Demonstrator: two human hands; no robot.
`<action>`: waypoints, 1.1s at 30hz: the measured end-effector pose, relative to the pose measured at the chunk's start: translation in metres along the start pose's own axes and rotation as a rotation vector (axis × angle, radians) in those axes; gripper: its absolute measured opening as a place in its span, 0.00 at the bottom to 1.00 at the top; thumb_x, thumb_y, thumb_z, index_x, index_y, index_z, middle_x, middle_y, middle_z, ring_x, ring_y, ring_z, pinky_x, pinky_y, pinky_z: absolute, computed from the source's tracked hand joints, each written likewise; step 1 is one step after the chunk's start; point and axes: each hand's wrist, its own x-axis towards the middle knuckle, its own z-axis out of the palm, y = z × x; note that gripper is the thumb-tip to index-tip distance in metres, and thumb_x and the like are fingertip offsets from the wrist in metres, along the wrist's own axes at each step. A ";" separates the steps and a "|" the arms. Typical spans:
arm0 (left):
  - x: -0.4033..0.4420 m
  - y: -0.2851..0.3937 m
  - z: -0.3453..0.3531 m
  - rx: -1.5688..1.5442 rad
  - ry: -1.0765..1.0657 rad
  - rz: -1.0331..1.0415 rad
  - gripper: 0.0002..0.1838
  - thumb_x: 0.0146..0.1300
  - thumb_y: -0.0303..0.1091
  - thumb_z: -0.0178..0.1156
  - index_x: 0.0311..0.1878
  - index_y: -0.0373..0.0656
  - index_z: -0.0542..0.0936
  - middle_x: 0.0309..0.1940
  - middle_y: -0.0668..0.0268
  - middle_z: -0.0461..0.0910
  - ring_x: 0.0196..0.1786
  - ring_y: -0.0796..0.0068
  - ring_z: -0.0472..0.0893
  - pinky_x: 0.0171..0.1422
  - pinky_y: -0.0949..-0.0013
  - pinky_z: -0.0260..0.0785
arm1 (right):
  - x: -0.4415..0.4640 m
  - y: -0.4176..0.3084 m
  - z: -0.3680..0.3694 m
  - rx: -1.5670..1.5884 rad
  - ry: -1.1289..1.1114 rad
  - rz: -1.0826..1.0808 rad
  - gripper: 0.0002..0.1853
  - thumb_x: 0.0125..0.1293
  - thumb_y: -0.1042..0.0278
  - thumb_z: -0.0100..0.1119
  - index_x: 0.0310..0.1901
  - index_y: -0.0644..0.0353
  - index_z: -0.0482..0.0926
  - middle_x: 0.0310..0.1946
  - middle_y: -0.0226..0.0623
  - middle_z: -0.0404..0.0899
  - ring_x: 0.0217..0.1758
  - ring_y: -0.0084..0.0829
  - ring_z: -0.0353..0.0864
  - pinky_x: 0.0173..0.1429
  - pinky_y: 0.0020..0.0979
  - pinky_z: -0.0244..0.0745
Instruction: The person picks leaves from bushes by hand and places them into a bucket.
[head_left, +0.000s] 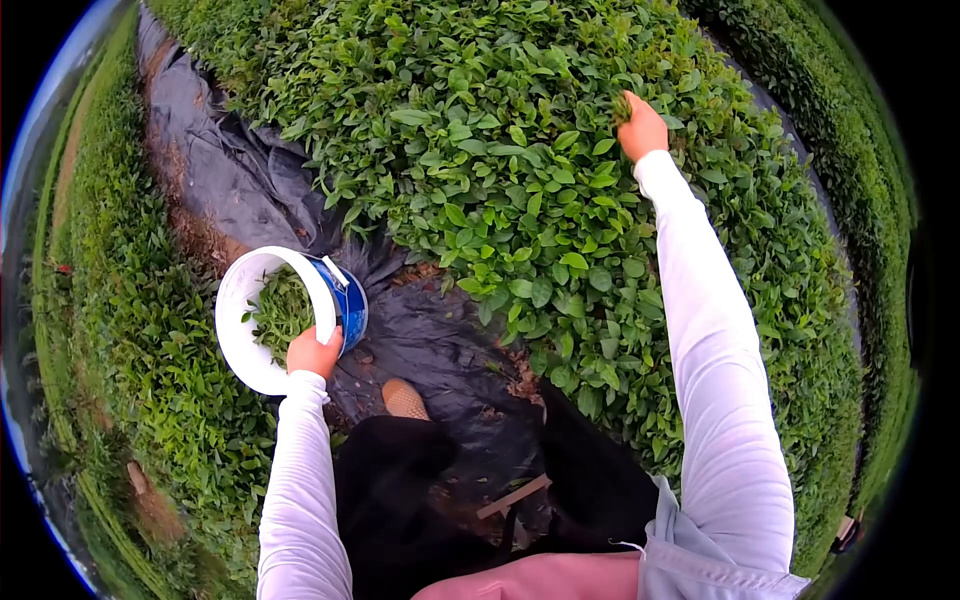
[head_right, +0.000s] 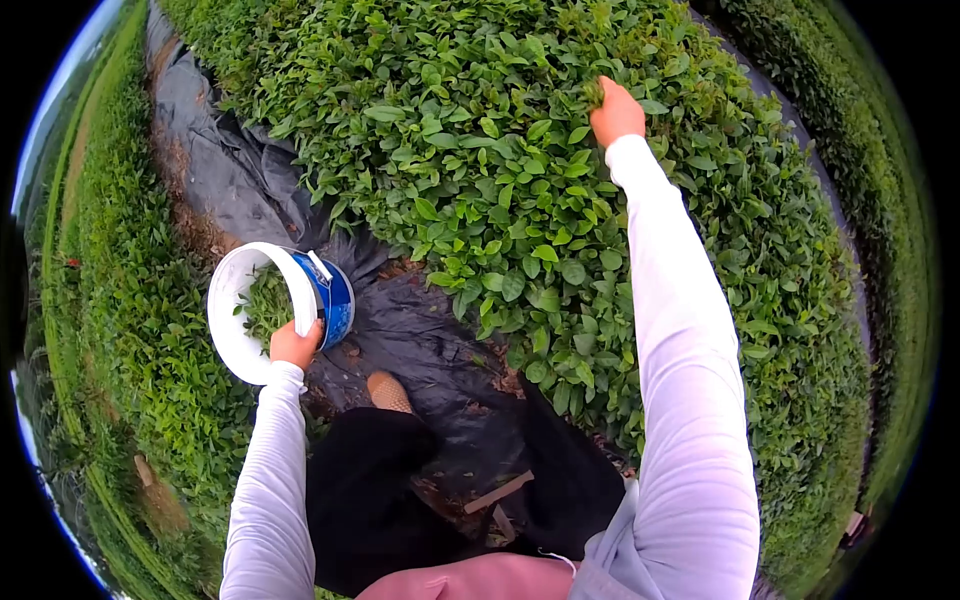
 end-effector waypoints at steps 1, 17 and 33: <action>-0.001 0.001 0.000 -0.021 0.006 -0.002 0.19 0.54 0.50 0.58 0.35 0.41 0.82 0.28 0.51 0.80 0.33 0.50 0.80 0.40 0.56 0.71 | 0.007 -0.002 0.008 -0.042 -0.046 0.018 0.26 0.52 0.75 0.53 0.56 0.55 0.70 0.49 0.44 0.75 0.49 0.46 0.75 0.54 0.39 0.70; -0.001 0.004 -0.001 -0.004 -0.019 -0.012 0.20 0.54 0.50 0.58 0.36 0.41 0.82 0.30 0.50 0.80 0.35 0.51 0.80 0.42 0.57 0.71 | -0.111 0.017 -0.097 1.434 -0.086 0.932 0.09 0.61 0.65 0.60 0.41 0.56 0.75 0.29 0.27 0.76 0.20 0.16 0.66 0.23 0.20 0.65; 0.000 -0.001 0.000 0.016 0.004 -0.001 0.21 0.53 0.51 0.58 0.37 0.40 0.82 0.29 0.50 0.80 0.35 0.49 0.80 0.42 0.56 0.71 | -0.056 0.049 -0.020 1.178 -0.047 1.188 0.07 0.62 0.69 0.57 0.40 0.60 0.75 0.28 0.29 0.76 0.24 0.19 0.74 0.21 0.19 0.71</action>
